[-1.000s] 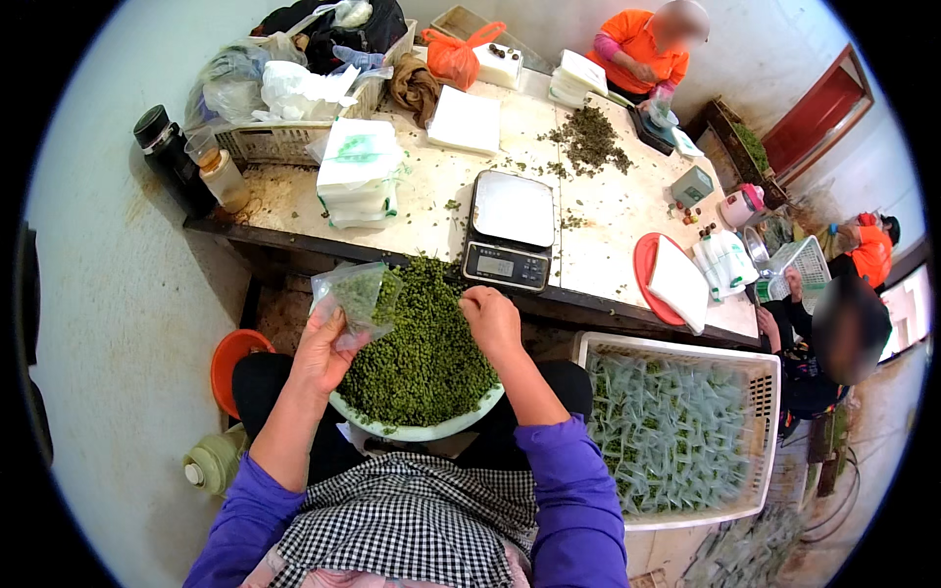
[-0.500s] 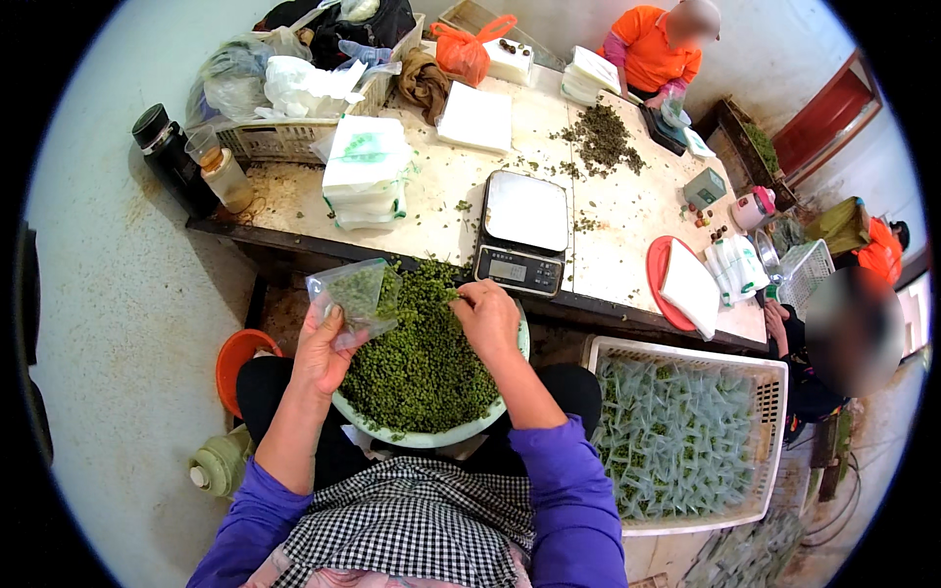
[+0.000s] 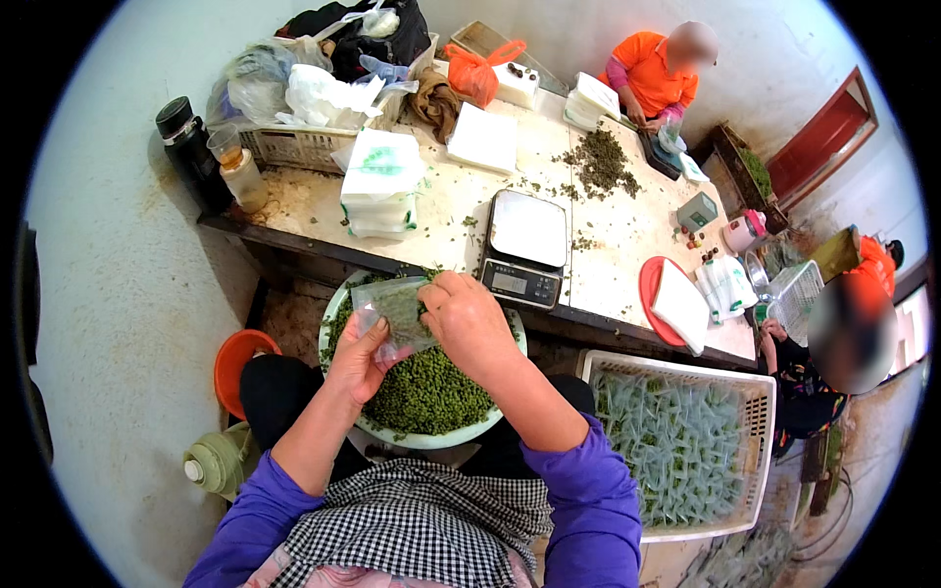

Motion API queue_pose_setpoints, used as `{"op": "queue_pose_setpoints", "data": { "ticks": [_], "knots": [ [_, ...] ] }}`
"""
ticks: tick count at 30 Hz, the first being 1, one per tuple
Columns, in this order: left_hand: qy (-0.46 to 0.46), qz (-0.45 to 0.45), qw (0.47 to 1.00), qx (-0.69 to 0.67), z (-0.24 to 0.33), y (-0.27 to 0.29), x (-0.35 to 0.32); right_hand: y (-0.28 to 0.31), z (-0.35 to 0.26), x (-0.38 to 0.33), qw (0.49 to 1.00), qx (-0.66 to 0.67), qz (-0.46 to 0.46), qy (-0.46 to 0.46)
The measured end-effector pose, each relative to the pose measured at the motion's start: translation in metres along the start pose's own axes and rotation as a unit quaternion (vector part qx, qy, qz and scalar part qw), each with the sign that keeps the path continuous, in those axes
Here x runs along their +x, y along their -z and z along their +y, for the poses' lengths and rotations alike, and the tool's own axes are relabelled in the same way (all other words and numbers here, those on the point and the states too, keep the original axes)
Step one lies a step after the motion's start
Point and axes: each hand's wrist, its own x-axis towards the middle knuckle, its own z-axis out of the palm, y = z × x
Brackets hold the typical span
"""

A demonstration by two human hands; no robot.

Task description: The person scoops green tea leaves from a bowl into small plastic bags, weighs each bag on a digital scale, and places the filled bags into a white basket. The person repeats this process continuously.

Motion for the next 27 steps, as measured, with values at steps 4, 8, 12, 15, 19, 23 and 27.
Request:
{"op": "queue_pose_setpoints", "data": {
  "ticks": [4, 8, 12, 15, 19, 23, 27],
  "knots": [
    [0.011, -0.030, 0.999, -0.032, -0.001, 0.010, 0.002, 0.020, -0.015, -0.003, 0.969, 0.229, -0.021, -0.093],
    [0.038, -0.071, 0.992, -0.101, -0.005, 0.014, 0.004, 0.016, -0.005, -0.017, 0.932, 0.329, 0.063, -0.139],
    [0.048, -0.109, 0.985, -0.125, -0.009, 0.016, 0.003, 0.009, 0.013, -0.028, 0.894, 0.341, 0.091, -0.277],
    [0.042, -0.113, 0.987, -0.102, -0.005, 0.008, 0.001, 0.008, 0.007, -0.029, 0.805, 0.477, 0.045, -0.349],
    [0.051, -0.100, 0.991, -0.069, -0.010, 0.006, -0.002, 0.003, -0.003, -0.027, 0.913, 0.332, 0.028, -0.236],
    [0.055, -0.098, 0.992, -0.059, -0.013, 0.007, 0.000, 0.013, -0.017, -0.015, 0.978, 0.132, 0.038, -0.159],
    [0.062, -0.113, 0.991, -0.045, -0.011, 0.001, -0.001, 0.006, 0.001, -0.016, 0.948, 0.195, 0.069, -0.242]
  ]
}}
